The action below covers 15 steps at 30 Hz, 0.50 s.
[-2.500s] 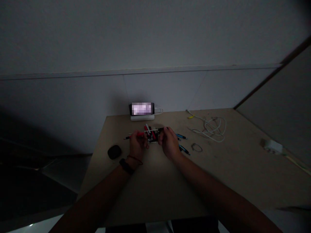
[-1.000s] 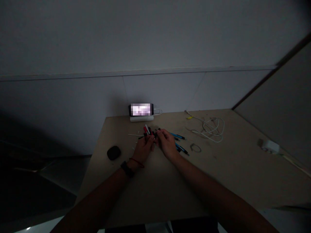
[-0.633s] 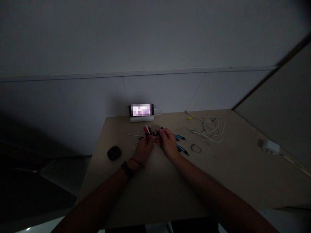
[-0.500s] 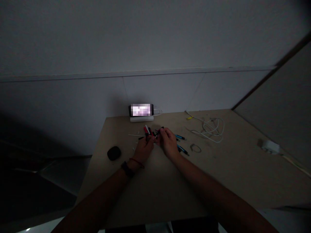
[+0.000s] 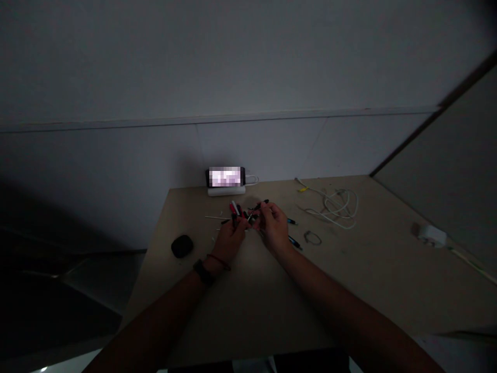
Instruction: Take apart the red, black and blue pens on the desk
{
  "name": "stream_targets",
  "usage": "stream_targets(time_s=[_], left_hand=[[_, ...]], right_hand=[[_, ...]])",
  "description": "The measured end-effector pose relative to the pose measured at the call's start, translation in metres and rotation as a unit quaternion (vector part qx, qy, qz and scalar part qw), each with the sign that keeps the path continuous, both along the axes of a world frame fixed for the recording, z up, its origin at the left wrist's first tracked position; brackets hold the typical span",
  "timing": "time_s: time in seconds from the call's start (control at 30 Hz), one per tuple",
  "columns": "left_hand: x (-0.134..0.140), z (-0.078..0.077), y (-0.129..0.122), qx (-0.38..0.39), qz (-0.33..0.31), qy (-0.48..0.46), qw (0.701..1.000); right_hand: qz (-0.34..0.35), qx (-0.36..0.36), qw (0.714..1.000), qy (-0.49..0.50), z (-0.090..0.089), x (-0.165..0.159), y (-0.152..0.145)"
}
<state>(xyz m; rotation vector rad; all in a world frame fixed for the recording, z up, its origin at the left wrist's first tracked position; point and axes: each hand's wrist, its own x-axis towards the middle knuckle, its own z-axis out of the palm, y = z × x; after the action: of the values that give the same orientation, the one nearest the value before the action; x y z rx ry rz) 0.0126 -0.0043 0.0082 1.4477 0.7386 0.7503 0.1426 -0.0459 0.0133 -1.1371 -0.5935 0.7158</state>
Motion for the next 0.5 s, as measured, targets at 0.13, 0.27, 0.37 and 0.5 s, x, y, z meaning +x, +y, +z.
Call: stream_targets(time_s=[0.13, 0.27, 0.37, 0.5], left_hand=[[0.000, -0.004, 0.001, -0.002, -0.001, -0.014, 1.000], [0.001, -0.010, 0.004, -0.012, 0.008, -0.031, 0.999], [0.002, -0.013, 0.005, -0.026, 0.009, -0.040, 0.999], [0.002, -0.012, 0.006, -0.040, 0.013, -0.035, 0.998]], right_hand=[[-0.010, 0.007, 1.000, 0.028, 0.001, 0.001, 0.000], [-0.023, 0.008, 0.999, 0.021, 0.002, 0.002, 0.001], [-0.018, 0.002, 1.000, -0.001, 0.000, 0.002, 0.001], [-0.015, 0.006, 1.000, -0.011, -0.002, 0.002, 0.000]])
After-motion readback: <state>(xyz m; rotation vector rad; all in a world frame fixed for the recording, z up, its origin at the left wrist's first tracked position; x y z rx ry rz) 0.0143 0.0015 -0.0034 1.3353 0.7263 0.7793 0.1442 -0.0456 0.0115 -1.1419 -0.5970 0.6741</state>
